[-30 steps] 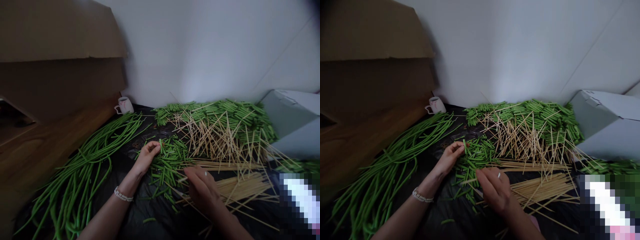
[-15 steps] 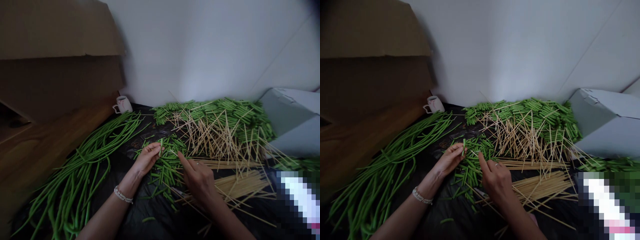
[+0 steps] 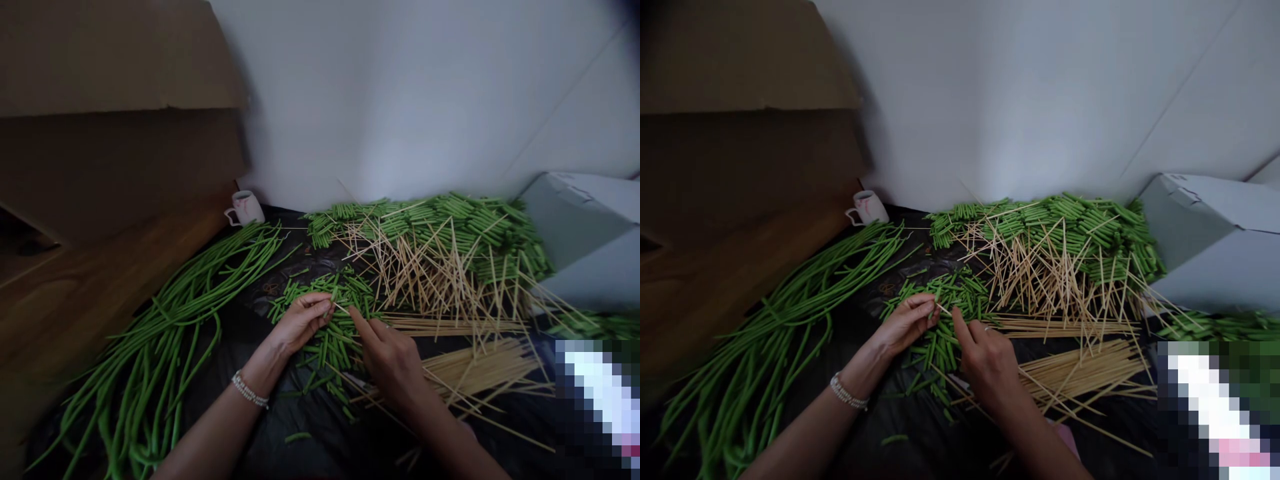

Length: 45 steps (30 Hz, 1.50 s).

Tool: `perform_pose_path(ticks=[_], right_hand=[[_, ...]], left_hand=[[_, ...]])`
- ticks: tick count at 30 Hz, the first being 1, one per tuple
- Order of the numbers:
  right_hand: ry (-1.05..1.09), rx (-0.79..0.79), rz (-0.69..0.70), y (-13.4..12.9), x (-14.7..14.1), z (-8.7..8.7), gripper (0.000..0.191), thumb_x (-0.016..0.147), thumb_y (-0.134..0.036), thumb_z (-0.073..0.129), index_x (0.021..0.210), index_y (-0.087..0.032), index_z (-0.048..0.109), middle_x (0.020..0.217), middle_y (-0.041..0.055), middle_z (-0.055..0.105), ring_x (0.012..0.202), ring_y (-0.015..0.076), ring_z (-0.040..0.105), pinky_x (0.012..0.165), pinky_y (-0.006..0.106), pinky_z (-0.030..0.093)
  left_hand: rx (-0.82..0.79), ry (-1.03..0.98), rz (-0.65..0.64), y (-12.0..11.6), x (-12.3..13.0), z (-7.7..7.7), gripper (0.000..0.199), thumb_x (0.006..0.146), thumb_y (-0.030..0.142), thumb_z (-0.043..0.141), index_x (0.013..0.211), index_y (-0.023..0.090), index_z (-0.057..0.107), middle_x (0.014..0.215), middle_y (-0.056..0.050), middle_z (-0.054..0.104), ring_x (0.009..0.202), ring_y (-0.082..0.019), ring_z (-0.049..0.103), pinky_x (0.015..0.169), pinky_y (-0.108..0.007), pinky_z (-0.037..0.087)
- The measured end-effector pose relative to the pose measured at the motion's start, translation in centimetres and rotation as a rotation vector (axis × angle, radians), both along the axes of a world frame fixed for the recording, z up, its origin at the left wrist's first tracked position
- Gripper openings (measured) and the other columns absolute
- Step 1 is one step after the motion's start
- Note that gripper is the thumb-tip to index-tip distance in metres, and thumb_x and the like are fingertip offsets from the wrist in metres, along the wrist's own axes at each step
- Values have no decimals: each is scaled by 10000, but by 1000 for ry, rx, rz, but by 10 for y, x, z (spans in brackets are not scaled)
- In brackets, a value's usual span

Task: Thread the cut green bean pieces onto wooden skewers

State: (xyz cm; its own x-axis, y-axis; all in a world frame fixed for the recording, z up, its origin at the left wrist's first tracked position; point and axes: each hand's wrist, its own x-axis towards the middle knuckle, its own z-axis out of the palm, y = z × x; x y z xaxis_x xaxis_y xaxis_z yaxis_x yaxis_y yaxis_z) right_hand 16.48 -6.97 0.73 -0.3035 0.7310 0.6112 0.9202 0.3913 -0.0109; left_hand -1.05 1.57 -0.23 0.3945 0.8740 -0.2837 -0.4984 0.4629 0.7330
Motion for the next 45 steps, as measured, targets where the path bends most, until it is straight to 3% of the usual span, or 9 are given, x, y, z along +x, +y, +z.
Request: perform_pose_path(ticks=[11, 20, 26, 36, 45], right_hand=[[-21, -60, -5, -1, 0, 0, 545, 733, 11, 429, 1240, -104, 593, 697, 16, 610, 550, 129, 551, 521, 281, 347], [-31, -90, -17, -3, -3, -2, 541, 724, 7, 430, 1229, -118, 580, 717, 16, 626, 568, 135, 569, 535, 272, 368], [27, -110, -14, 0, -2, -8, 439, 790, -22, 441, 1193, -120, 583, 730, 19, 640, 597, 133, 582, 546, 258, 377], [104, -92, 3, -2, -6, -9, 318, 840, -36, 396, 1056, -133, 608, 741, 31, 666, 590, 131, 592, 542, 251, 376], [130, -129, -10, -3, -9, -10, 301, 839, -47, 392, 1017, -147, 612, 700, 12, 643, 559, 139, 589, 531, 263, 350]], left_hand=[[18, 39, -2, 1, -1, -2, 246, 537, 186, 888, 738, 152, 751, 698, -15, 707, 673, -98, 631, 689, -222, 474], [97, 183, 4, 0, -1, 2, 260, 509, 219, 897, 714, 151, 751, 648, -5, 697, 606, -89, 606, 648, -216, 464], [143, 236, 9, -1, -1, 2, 271, 571, 230, 872, 801, 161, 747, 716, 1, 702, 649, -85, 612, 671, -207, 461], [63, 128, -51, -3, 0, -4, 248, 556, 218, 881, 725, 126, 723, 639, -1, 662, 593, -77, 581, 614, -203, 435], [123, 238, -99, -11, 9, -2, 230, 557, 257, 873, 682, 134, 724, 599, 6, 642, 522, -65, 503, 566, -214, 389]])
